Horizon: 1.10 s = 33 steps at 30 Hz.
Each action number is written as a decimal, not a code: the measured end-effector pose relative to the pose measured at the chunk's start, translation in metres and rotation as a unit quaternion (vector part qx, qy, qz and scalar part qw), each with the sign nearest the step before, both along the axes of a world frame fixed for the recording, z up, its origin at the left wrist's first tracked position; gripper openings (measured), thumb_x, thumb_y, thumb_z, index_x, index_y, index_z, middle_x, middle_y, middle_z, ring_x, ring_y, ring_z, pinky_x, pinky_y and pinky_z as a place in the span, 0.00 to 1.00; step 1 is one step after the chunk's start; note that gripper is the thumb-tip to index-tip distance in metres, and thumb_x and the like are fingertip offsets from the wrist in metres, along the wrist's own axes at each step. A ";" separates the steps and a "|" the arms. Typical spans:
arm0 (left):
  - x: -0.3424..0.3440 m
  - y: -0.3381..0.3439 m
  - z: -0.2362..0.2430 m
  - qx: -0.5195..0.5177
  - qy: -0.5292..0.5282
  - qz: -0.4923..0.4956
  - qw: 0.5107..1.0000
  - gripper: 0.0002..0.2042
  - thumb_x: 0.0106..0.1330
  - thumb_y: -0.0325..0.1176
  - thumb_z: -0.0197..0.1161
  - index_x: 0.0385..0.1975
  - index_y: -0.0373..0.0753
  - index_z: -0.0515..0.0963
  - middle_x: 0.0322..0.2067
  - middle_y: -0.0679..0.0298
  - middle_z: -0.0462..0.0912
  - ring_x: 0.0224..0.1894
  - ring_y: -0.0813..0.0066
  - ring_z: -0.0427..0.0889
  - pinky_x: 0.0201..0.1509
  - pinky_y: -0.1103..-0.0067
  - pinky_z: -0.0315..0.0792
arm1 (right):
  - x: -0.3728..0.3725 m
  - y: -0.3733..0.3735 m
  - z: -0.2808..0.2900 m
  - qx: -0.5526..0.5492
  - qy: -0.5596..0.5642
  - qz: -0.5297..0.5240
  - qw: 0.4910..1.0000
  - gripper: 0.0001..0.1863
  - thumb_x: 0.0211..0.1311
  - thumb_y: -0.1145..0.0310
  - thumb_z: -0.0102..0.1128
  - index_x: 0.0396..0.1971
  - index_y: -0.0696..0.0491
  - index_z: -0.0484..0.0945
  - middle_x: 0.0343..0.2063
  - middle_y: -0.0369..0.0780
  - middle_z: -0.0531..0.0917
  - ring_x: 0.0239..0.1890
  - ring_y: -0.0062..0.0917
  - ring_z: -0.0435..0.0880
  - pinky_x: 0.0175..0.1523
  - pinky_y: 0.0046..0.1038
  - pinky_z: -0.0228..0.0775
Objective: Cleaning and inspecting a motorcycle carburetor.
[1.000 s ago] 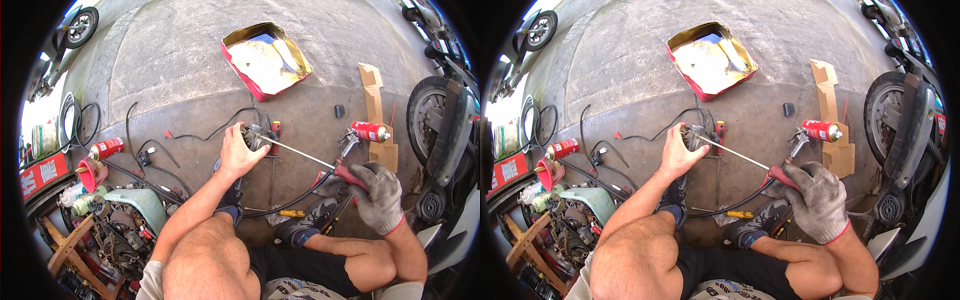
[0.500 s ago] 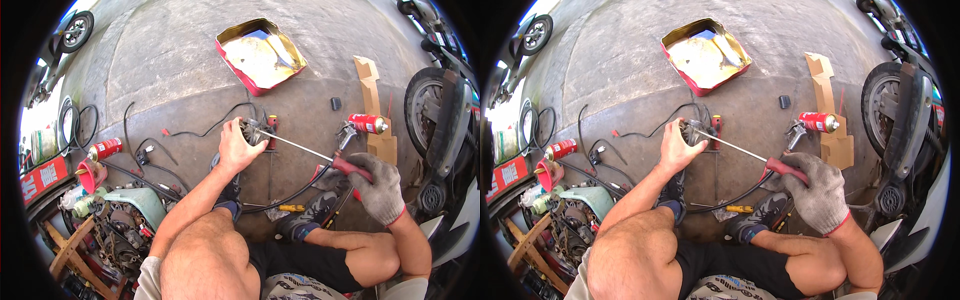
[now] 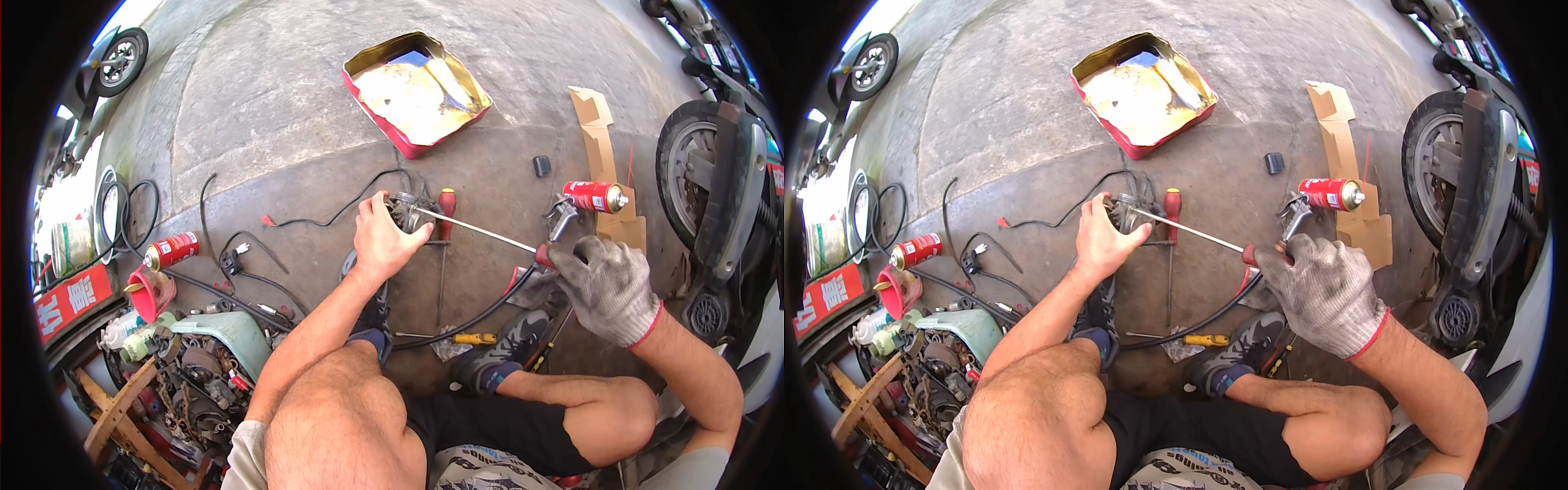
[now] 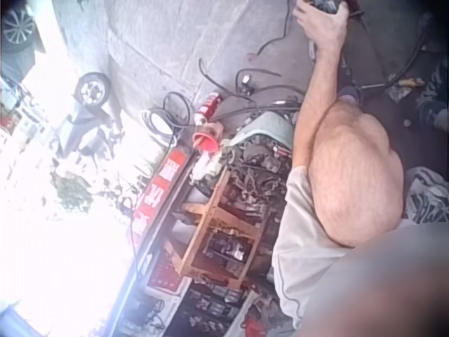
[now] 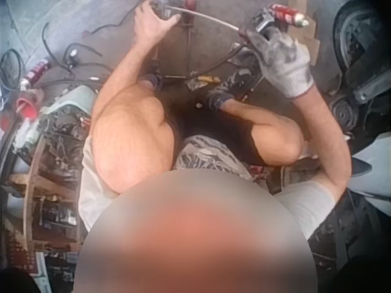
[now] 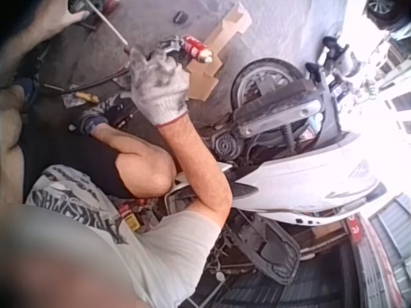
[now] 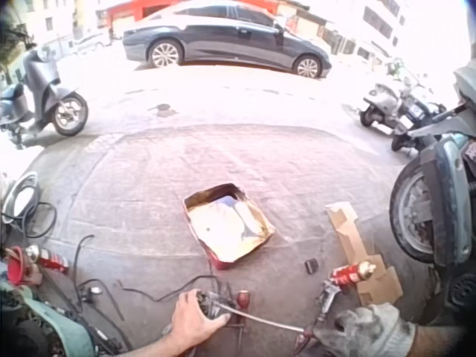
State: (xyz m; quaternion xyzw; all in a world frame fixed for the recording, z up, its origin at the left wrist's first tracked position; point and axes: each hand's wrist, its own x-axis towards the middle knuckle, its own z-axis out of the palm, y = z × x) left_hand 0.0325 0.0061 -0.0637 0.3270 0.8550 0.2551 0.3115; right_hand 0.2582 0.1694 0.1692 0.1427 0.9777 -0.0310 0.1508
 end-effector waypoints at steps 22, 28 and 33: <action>0.005 0.000 -0.005 0.009 0.029 0.003 1.000 0.46 0.49 0.54 0.77 0.63 0.30 0.66 0.57 0.45 0.71 0.63 0.49 0.72 0.66 0.63 0.70 | 0.012 0.005 -0.016 -0.116 0.126 -0.108 0.979 0.19 0.52 0.65 0.72 0.47 0.43 0.85 0.25 0.40 0.80 0.27 0.39 0.83 0.33 0.39 0.73; 0.004 0.002 -0.002 0.002 0.026 0.013 1.000 0.46 0.49 0.55 0.78 0.63 0.31 0.66 0.57 0.44 0.72 0.62 0.49 0.72 0.66 0.63 0.69 | 0.010 0.005 -0.014 -0.120 0.117 -0.108 0.980 0.20 0.51 0.66 0.73 0.48 0.42 0.85 0.25 0.40 0.81 0.28 0.41 0.84 0.35 0.41 0.74; 0.005 0.000 -0.004 0.011 0.024 0.009 1.000 0.46 0.49 0.54 0.78 0.63 0.30 0.66 0.57 0.44 0.72 0.63 0.49 0.72 0.66 0.63 0.69 | 0.006 0.004 -0.011 -0.166 0.097 -0.176 0.966 0.18 0.51 0.66 0.73 0.45 0.45 0.86 0.31 0.43 0.86 0.33 0.42 0.86 0.42 0.41 0.77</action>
